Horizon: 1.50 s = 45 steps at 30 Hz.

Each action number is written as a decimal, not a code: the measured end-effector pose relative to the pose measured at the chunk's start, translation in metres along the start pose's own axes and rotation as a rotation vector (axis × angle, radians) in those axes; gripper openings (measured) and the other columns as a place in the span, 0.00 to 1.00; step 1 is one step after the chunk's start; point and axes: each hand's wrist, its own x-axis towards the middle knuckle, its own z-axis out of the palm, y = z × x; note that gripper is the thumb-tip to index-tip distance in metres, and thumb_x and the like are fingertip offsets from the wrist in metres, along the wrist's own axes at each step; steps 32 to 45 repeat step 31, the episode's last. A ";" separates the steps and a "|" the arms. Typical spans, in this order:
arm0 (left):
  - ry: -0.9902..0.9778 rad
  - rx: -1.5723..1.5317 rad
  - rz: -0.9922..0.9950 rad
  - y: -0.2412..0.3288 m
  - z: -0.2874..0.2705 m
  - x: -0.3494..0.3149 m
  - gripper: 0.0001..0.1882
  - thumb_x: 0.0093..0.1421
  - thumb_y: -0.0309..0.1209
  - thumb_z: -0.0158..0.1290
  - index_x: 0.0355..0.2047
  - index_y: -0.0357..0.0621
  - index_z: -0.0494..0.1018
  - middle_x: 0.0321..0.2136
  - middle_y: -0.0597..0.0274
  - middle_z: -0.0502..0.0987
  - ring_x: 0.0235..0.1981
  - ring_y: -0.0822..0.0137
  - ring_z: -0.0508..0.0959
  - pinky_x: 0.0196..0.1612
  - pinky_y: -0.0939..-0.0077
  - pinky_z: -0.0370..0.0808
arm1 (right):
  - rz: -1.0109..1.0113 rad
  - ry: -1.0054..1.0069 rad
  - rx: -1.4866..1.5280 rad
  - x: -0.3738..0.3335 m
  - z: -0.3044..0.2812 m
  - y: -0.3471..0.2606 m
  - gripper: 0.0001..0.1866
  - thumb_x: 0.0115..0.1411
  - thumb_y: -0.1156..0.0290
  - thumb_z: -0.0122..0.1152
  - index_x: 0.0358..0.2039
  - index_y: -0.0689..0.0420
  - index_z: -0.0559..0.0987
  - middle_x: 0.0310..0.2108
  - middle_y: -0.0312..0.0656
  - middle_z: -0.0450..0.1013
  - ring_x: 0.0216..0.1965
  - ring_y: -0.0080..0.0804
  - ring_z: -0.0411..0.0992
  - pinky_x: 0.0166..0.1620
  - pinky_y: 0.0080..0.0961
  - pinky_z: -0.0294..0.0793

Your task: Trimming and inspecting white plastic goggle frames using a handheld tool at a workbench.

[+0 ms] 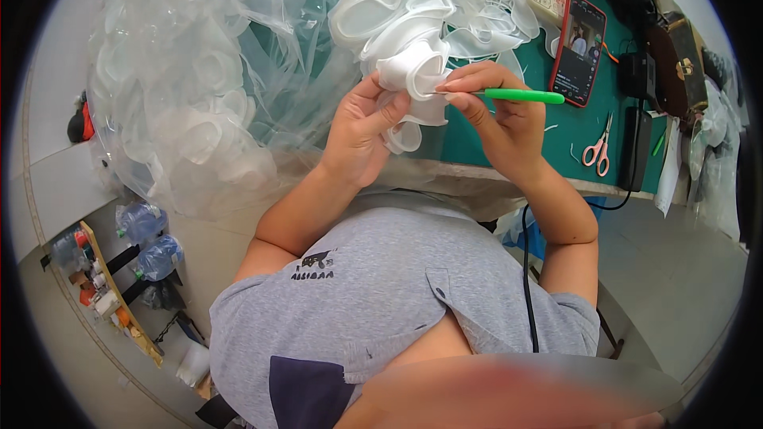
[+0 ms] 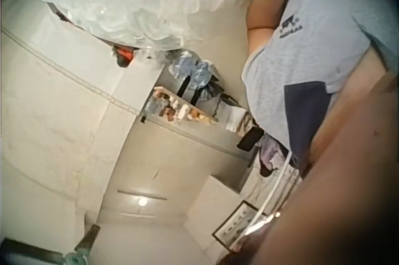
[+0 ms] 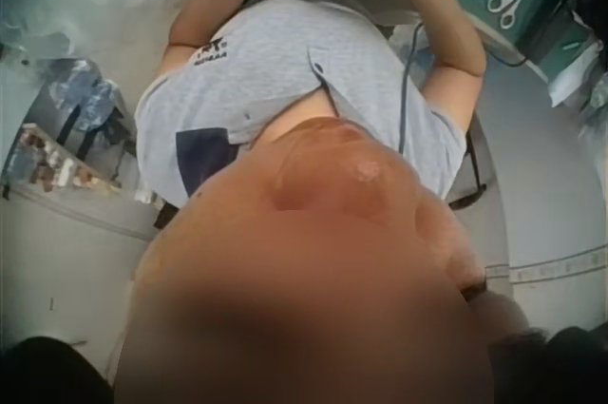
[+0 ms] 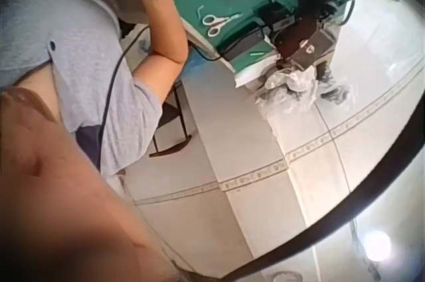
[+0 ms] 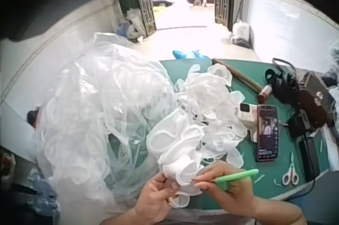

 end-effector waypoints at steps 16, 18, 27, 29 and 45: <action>-0.009 -0.051 -0.065 0.001 -0.013 0.016 0.21 0.62 0.37 0.52 0.52 0.40 0.65 0.45 0.61 0.73 0.47 0.69 0.74 0.49 0.70 0.72 | -0.147 -0.152 -0.190 0.015 -0.005 0.010 0.10 0.54 0.84 0.59 0.38 0.64 0.77 0.34 0.45 0.77 0.35 0.31 0.75 0.39 0.24 0.74; -0.004 -0.079 -0.067 0.003 -0.016 0.017 0.21 0.62 0.36 0.52 0.52 0.41 0.65 0.45 0.61 0.73 0.47 0.69 0.74 0.50 0.70 0.72 | -0.269 -0.060 -0.405 0.021 -0.008 0.012 0.12 0.51 0.85 0.60 0.39 0.64 0.77 0.34 0.47 0.77 0.33 0.33 0.75 0.34 0.23 0.74; -0.067 -0.291 -0.246 0.008 -0.016 0.019 0.20 0.63 0.35 0.50 0.53 0.43 0.64 0.45 0.62 0.73 0.47 0.69 0.74 0.50 0.68 0.73 | -0.801 -0.214 -0.745 0.053 -0.006 0.027 0.18 0.43 0.75 0.65 0.39 0.63 0.78 0.36 0.46 0.75 0.29 0.36 0.73 0.30 0.26 0.73; -0.083 -0.263 -0.242 0.006 -0.017 0.019 0.20 0.63 0.36 0.50 0.53 0.44 0.63 0.45 0.62 0.73 0.46 0.68 0.75 0.49 0.68 0.74 | -0.813 -0.232 -0.750 0.054 -0.006 0.027 0.18 0.45 0.74 0.63 0.39 0.63 0.78 0.37 0.47 0.75 0.29 0.36 0.72 0.30 0.26 0.74; -0.063 -0.245 -0.241 0.005 -0.016 0.019 0.21 0.63 0.37 0.50 0.54 0.45 0.62 0.45 0.62 0.73 0.46 0.68 0.75 0.50 0.67 0.73 | -0.810 -0.250 -0.773 0.054 -0.005 0.024 0.18 0.46 0.75 0.60 0.40 0.62 0.78 0.39 0.47 0.75 0.29 0.36 0.72 0.31 0.25 0.74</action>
